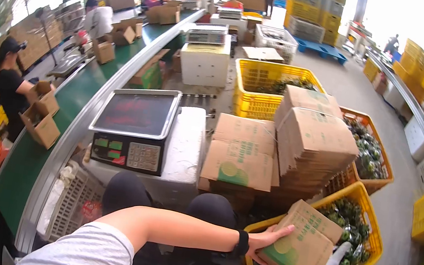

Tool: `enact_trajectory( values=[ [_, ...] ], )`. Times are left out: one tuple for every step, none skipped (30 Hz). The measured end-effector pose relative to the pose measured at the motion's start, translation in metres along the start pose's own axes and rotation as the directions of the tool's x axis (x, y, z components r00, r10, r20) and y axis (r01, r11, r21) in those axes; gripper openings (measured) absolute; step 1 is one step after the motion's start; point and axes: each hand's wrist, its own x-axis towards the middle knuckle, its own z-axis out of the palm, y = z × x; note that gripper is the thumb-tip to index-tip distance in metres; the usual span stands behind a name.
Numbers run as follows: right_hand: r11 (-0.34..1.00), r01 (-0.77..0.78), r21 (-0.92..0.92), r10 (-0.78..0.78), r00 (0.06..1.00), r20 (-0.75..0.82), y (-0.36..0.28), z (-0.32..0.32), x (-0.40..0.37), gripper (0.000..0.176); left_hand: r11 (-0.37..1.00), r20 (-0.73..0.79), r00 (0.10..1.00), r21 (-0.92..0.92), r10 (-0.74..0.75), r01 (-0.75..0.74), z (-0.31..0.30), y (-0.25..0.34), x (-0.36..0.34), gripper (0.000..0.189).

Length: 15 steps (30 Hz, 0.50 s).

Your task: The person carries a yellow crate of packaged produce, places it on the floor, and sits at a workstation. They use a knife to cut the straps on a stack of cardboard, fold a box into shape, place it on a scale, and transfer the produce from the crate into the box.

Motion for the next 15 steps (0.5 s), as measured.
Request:
enact_trajectory(
  values=[
    [0.992, 0.04, -0.116, -0.03, 0.996, 0.086, -0.005, -0.01, 0.008, 0.06, 0.999, 0.107, 0.994, -0.041, 0.012, -0.007, -0.005, 0.0, -0.006, 0.107],
    [0.971, 0.093, -0.219, -0.055, 0.983, 0.175, -0.011, -0.031, 0.019, 0.059, 0.997, 0.211, 0.977, -0.076, 0.028, -0.012, -0.01, 0.001, -0.011, 0.104],
    [0.94, 0.157, -0.304, -0.077, 0.962, 0.261, -0.015, -0.069, 0.032, 0.059, 0.993, 0.283, 0.958, -0.117, 0.052, -0.019, -0.015, -0.001, -0.015, 0.1],
    [0.896, 0.232, -0.379, -0.093, 0.932, 0.349, -0.025, -0.106, 0.049, 0.059, 0.983, 0.352, 0.931, -0.18, 0.099, -0.036, -0.02, -0.003, -0.017, 0.099],
    [0.841, 0.311, -0.443, -0.1, 0.894, 0.437, -0.039, -0.153, 0.073, 0.059, 0.963, 0.349, 0.922, -0.26, 0.166, -0.075, -0.023, -0.002, -0.036, 0.099],
    [0.778, 0.397, -0.487, -0.104, 0.845, 0.524, -0.055, -0.202, 0.107, 0.059, 0.936, 0.34, 0.911, -0.334, 0.233, -0.114, -0.023, 0.0, -0.057, 0.099],
    [0.708, 0.493, -0.505, -0.106, 0.782, 0.614, -0.071, -0.231, 0.153, 0.059, 0.896, 0.345, 0.885, -0.416, 0.312, -0.154, -0.03, -0.002, -0.069, 0.098],
    [0.636, 0.591, -0.496, -0.102, 0.702, 0.705, -0.084, -0.249, 0.214, 0.059, 0.846, 0.336, 0.854, -0.495, 0.397, -0.199, -0.039, -0.002, -0.079, 0.098],
    [0.561, 0.687, -0.463, -0.098, 0.61, 0.786, -0.093, -0.245, 0.278, 0.059, 0.789, 0.31, 0.837, -0.577, 0.451, -0.212, -0.051, -0.001, -0.09, 0.094],
    [0.478, 0.775, -0.414, -0.089, 0.512, 0.854, -0.106, -0.235, 0.346, 0.059, 0.763, 0.267, 0.832, -0.594, 0.486, -0.255, -0.066, 0.002, -0.1, 0.094],
    [0.389, 0.851, -0.354, -0.074, 0.412, 0.908, -0.125, -0.216, 0.417, 0.059, 0.663, 0.186, 0.806, -0.684, 0.562, -0.304, -0.08, 0.005, -0.109, 0.092],
    [0.291, 0.914, -0.284, -0.056, 0.312, 0.948, -0.114, -0.095, 0.428, 0.059, 0.555, 0.108, 0.773, -0.758, 0.625, -0.342, -0.093, 0.008, -0.121, 0.09],
    [0.186, 0.96, -0.207, -0.032, 0.217, 0.976, -0.107, 0.018, 0.426, 0.059, 0.461, 0.011, 0.72, -0.775, 0.694, -0.432, -0.108, 0.012, -0.143, 0.088],
    [0.076, 0.988, -0.133, -0.004, 0.133, 0.991, -0.089, 0.156, 0.369, 0.059, 0.4, -0.003, 0.653, -0.788, 0.757, -0.468, -0.127, 0.017, -0.161, 0.088],
    [-0.037, 0.997, -0.068, 0.034, 0.069, 0.997, -0.075, 0.288, 0.297, 0.059, 0.291, -0.149, 0.63, -0.79, 0.762, -0.539, -0.143, 0.024, -0.177, 0.085]
  ],
)
